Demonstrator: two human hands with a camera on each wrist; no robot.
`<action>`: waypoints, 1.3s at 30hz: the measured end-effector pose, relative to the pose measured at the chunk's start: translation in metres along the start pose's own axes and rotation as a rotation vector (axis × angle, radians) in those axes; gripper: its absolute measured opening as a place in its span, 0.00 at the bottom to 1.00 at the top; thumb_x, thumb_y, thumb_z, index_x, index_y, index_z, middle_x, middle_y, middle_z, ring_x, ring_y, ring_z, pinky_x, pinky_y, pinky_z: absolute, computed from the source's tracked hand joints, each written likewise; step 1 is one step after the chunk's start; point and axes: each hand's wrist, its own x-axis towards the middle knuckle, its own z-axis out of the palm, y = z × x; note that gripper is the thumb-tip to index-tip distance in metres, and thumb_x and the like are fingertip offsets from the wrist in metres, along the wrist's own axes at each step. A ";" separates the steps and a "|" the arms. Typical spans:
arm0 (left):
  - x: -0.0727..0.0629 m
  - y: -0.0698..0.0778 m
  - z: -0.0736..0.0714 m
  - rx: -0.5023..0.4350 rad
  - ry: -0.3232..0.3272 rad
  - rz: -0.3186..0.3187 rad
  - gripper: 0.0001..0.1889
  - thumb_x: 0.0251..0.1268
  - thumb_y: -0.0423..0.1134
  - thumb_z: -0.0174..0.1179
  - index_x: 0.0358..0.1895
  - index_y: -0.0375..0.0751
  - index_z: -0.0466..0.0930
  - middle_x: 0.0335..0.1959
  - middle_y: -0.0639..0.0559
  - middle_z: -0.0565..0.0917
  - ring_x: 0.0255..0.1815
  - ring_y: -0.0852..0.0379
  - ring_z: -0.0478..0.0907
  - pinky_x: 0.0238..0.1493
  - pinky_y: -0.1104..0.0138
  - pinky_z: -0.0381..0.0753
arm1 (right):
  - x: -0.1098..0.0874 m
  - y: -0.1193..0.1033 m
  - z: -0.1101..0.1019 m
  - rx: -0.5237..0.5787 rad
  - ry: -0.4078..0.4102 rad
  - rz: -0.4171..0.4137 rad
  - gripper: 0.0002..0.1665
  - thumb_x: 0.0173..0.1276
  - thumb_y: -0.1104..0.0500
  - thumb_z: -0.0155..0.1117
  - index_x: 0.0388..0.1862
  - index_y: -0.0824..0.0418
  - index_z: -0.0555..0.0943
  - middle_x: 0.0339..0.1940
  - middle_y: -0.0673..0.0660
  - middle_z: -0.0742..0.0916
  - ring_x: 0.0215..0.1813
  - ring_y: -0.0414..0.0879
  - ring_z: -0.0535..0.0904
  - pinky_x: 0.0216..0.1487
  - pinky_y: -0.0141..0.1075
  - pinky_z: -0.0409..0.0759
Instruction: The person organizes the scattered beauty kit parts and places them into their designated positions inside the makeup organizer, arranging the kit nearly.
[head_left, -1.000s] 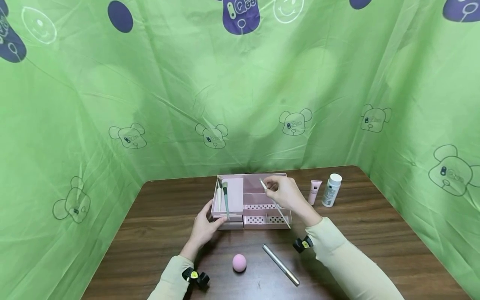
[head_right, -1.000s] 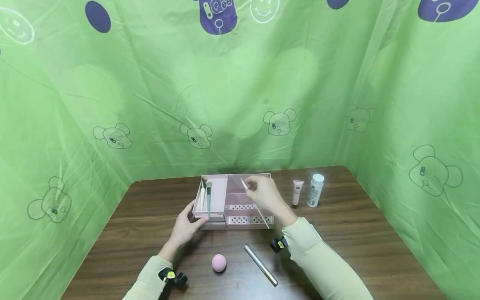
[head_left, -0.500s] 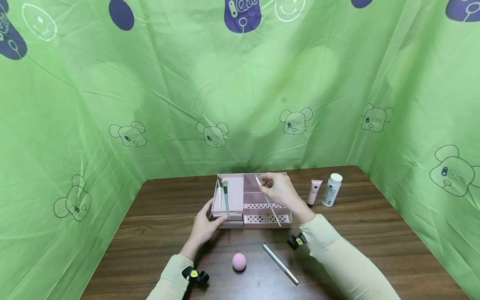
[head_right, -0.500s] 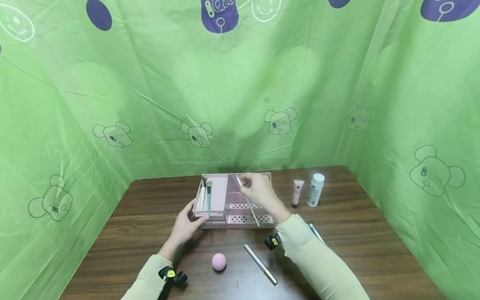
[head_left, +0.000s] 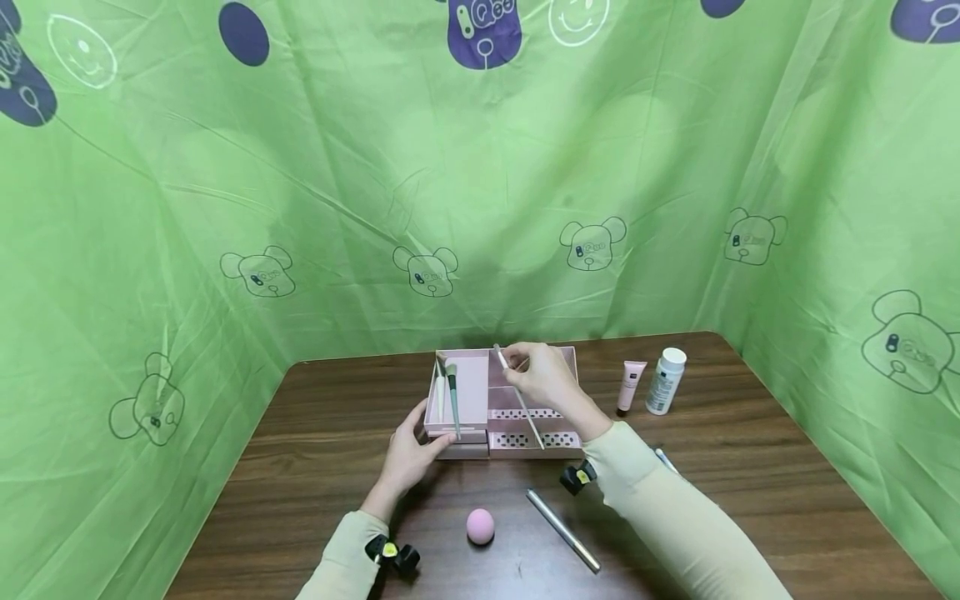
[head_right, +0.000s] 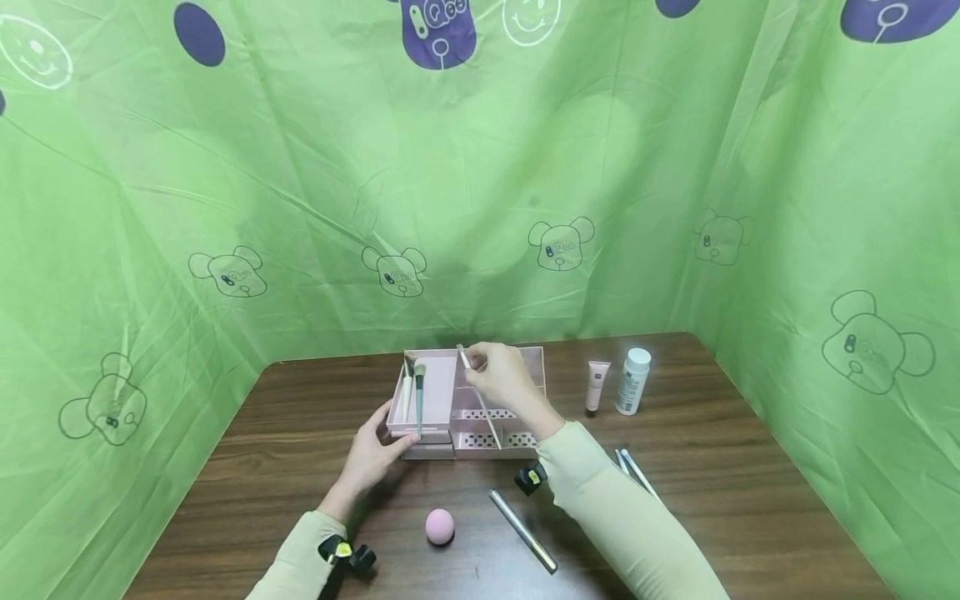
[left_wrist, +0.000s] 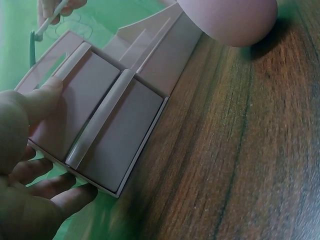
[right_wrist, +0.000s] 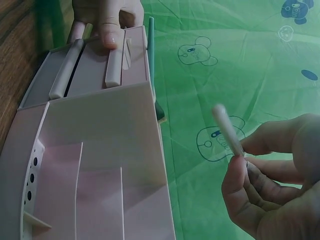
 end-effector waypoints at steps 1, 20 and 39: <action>0.000 0.000 0.000 -0.002 -0.002 0.000 0.44 0.50 0.40 0.75 0.72 0.38 0.63 0.66 0.34 0.73 0.65 0.40 0.72 0.64 0.54 0.75 | 0.001 -0.001 0.001 0.004 -0.002 0.004 0.15 0.57 0.60 0.68 0.45 0.58 0.86 0.31 0.47 0.89 0.31 0.39 0.84 0.37 0.35 0.83; 0.001 -0.005 0.002 -0.015 0.003 0.028 0.44 0.49 0.39 0.76 0.71 0.36 0.64 0.65 0.34 0.74 0.64 0.40 0.73 0.63 0.55 0.76 | 0.017 -0.008 0.019 -0.030 0.004 0.046 0.14 0.56 0.60 0.69 0.43 0.56 0.87 0.29 0.45 0.88 0.31 0.39 0.82 0.39 0.36 0.82; 0.001 -0.004 0.000 -0.011 -0.004 0.021 0.44 0.50 0.39 0.76 0.72 0.37 0.63 0.65 0.34 0.74 0.64 0.40 0.73 0.63 0.56 0.76 | 0.029 -0.019 0.033 0.005 0.001 0.065 0.18 0.58 0.60 0.69 0.50 0.59 0.84 0.32 0.48 0.89 0.32 0.40 0.84 0.39 0.32 0.84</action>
